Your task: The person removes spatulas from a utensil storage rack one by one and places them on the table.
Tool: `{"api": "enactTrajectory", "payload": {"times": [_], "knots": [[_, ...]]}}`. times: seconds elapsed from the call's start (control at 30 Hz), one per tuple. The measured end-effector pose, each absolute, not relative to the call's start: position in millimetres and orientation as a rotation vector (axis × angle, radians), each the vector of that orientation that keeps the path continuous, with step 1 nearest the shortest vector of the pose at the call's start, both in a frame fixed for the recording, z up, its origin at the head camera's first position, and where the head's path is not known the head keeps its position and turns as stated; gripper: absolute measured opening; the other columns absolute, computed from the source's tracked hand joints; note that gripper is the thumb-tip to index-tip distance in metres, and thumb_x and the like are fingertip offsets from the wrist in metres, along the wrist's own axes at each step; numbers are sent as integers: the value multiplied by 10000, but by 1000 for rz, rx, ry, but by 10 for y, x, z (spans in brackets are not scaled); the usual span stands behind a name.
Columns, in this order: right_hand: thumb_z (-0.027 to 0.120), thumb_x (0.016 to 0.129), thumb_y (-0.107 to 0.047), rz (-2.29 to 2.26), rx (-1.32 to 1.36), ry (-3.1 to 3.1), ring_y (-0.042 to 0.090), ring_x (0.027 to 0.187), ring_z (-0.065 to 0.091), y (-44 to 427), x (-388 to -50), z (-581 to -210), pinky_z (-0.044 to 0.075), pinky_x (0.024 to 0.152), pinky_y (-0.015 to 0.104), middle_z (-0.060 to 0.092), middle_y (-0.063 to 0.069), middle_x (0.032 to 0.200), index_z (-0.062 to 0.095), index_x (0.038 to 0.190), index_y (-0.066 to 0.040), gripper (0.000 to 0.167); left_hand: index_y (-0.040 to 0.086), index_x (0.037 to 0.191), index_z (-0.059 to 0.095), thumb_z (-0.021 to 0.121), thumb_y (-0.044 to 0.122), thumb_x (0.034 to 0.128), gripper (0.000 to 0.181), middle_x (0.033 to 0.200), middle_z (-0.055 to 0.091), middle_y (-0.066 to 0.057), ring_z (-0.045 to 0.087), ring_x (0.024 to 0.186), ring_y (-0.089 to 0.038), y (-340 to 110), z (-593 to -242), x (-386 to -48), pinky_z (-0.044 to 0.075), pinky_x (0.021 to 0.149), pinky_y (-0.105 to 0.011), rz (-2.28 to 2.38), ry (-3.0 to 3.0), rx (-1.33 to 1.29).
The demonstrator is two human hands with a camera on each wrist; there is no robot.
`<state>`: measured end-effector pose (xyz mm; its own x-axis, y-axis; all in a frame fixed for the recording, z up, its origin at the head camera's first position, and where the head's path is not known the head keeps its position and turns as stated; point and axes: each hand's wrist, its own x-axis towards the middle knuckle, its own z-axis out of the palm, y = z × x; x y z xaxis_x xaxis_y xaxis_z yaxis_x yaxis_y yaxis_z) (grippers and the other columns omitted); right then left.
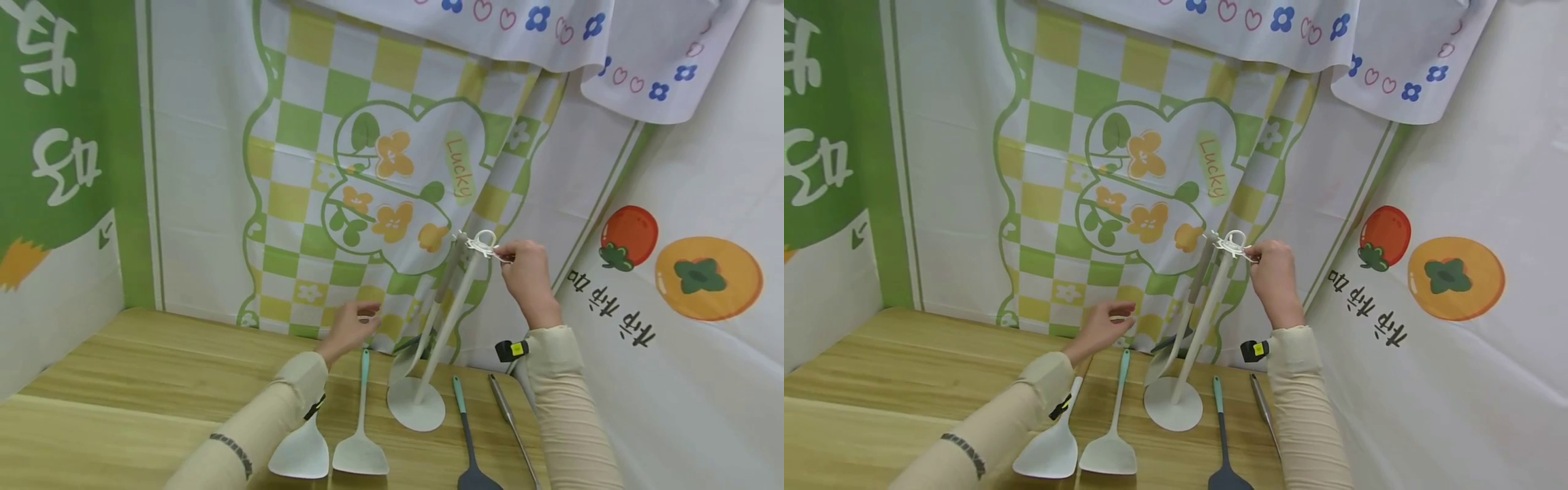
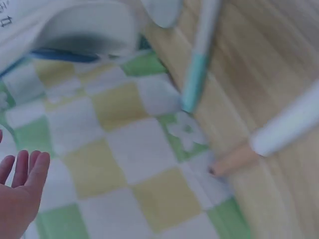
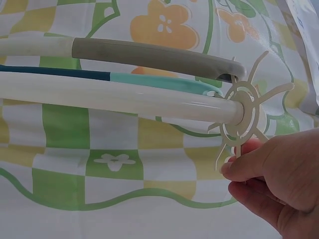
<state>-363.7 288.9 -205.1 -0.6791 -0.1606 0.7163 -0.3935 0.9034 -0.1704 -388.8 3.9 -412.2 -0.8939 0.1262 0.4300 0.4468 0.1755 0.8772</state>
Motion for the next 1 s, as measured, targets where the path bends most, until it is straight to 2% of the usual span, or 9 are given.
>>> {"api": "enactTrajectory", "payload": {"times": [0.17, 0.37, 0.53, 0.77, 1.0], "knots": [[610, 812, 191, 411, 394, -2307, 410, 873, 690, 2901, -3650, -2046, 587, 794, 497, 744, 252, 918, 785, 940, 72, 247, -33, 1370, 602, 640, 21, 965, 411, 1342, 640, -206, 611, 1236, -365, 290, -3892, -3841, 521, 1057, -472, -1850, -2094, -702], [607, 851, 179, 433, 369, -2348, 398, 908, 692, 2894, -3647, -2048, 598, 805, 489, 741, 248, 958, 780, 982, 64, 246, 2, 1422, 561, 685, 82, 973, 472, 1413, 597, -191, 566, 1317, -357, 499, -3651, -3814, 504, 1086, -417, -1930, -1994, -837], [612, 843, 178, 428, 391, -2332, 401, 885, 701, 2888, -3638, -2046, 603, 794, 491, 741, 255, 950, 777, 970, 75, 232, -11, 1443, 531, 672, 78, 982, 490, 1445, 559, -226, 540, 1345, -372, 663, -3476, -3828, 480, 1108, -439, -1944, -1902, -893], [618, 847, 180, 438, 377, -2340, 390, 884, 708, 2911, -3637, -2058, 609, 791, 483, 742, 251, 947, 778, 979, 69, 235, -67, 1460, 480, 616, -12, 991, 491, 1466, 530, -249, 527, 1355, -381, 932, -3391, -3832, 479, 1109, -428, -1993, -1835, -876], [615, 858, 174, 442, 378, -2344, 379, 883, 713, 2928, -3638, -2081, 614, 789, 474, 743, 244, 946, 780, 978, 60, 234, -76, 1424, 519, 602, -51, 978, 454, 1394, 589, -262, 586, 1294, -375, 1098, -3384, -3871, 510, 1072, -409, -1980, -1784, -846]]}}
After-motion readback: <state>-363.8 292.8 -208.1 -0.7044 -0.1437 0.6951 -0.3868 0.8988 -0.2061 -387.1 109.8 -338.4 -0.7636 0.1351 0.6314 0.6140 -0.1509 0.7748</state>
